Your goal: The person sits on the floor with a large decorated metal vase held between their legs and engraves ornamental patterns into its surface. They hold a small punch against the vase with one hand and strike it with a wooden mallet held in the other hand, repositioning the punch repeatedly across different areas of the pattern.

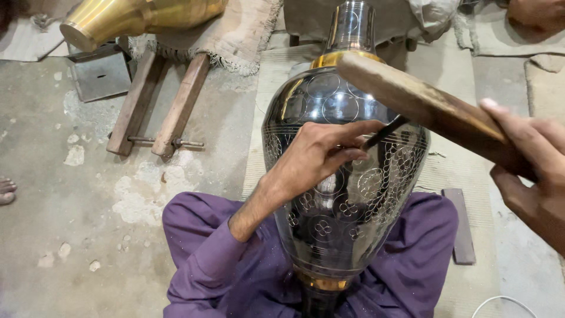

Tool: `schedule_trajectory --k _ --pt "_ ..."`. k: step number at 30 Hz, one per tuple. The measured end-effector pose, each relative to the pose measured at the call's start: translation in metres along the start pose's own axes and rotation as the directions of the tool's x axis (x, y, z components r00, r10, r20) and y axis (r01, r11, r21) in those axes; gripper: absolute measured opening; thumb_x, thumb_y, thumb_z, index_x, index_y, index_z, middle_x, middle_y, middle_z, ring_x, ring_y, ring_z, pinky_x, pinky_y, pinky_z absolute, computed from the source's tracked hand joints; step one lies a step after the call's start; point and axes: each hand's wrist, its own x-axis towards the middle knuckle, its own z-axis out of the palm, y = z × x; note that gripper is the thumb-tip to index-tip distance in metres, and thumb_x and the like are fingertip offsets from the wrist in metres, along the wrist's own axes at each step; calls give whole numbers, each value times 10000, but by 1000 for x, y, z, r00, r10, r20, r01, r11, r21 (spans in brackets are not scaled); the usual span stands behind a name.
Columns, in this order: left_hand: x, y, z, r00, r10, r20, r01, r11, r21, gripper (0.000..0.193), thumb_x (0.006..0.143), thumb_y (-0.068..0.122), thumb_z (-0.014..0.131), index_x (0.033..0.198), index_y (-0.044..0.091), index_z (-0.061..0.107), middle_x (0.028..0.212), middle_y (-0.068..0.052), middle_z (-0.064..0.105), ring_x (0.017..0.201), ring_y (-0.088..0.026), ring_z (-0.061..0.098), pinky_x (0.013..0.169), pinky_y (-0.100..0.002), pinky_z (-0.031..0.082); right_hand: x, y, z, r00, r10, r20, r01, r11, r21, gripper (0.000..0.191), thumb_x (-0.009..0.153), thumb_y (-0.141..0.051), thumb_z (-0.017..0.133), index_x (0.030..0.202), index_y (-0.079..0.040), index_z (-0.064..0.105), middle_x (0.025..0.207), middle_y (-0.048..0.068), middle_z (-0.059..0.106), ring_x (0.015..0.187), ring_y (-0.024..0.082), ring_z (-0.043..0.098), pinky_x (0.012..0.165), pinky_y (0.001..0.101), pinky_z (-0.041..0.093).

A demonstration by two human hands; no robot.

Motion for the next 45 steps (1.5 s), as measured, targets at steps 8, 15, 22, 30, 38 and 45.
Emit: schedule_trajectory --k 8,15,22,30,38,45 --pt "13 0 -4 977 26 211 -47 994 96 565 891 209 718 1426 325 578 1081 30 807 856 -101 783 829 -319 666 -59 0 32 990 113 -88 -122 987 -109 695 768 130 761 1436 60 582 944 235 660 720 299 667 627 391 547" --pt "24 2 -4 934 122 337 -174 976 130 481 910 266 680 1378 358 611 1087 74 814 825 -61 780 775 -320 658 -105 25 87 951 4 -309 -1 1000 8 497 929 1 707 1400 5 546 1025 199 685 842 259 696 759 371 597" --pt "8 12 0 974 8 224 -78 949 306 506 991 159 605 1455 355 550 1123 38 788 791 -124 761 748 -308 668 -98 25 80 977 138 -163 -156 982 -103 741 791 -79 748 1503 -81 543 1060 150 715 821 280 709 732 381 577" --pt "-23 -2 7 920 -180 -348 137 980 -146 504 956 161 776 1413 170 565 1037 -81 818 915 -185 827 787 -320 712 -35 6 21 996 34 84 -24 993 -112 802 735 -25 768 1501 -149 565 1036 140 705 806 276 712 725 385 593" --pt "-27 -12 14 920 -139 -366 105 988 -111 521 953 183 774 1416 180 535 1022 -60 811 905 -176 822 735 -313 721 35 15 -1 943 -47 329 147 947 -285 889 707 68 725 1545 -173 556 950 104 693 702 195 694 723 359 602" --pt "-27 -13 19 918 -153 -365 111 985 -135 512 968 176 753 1427 189 527 1018 -55 812 906 -184 824 725 -307 720 92 -16 -31 930 -342 133 359 923 -139 793 733 139 679 1494 -60 572 967 174 667 747 239 661 733 376 580"
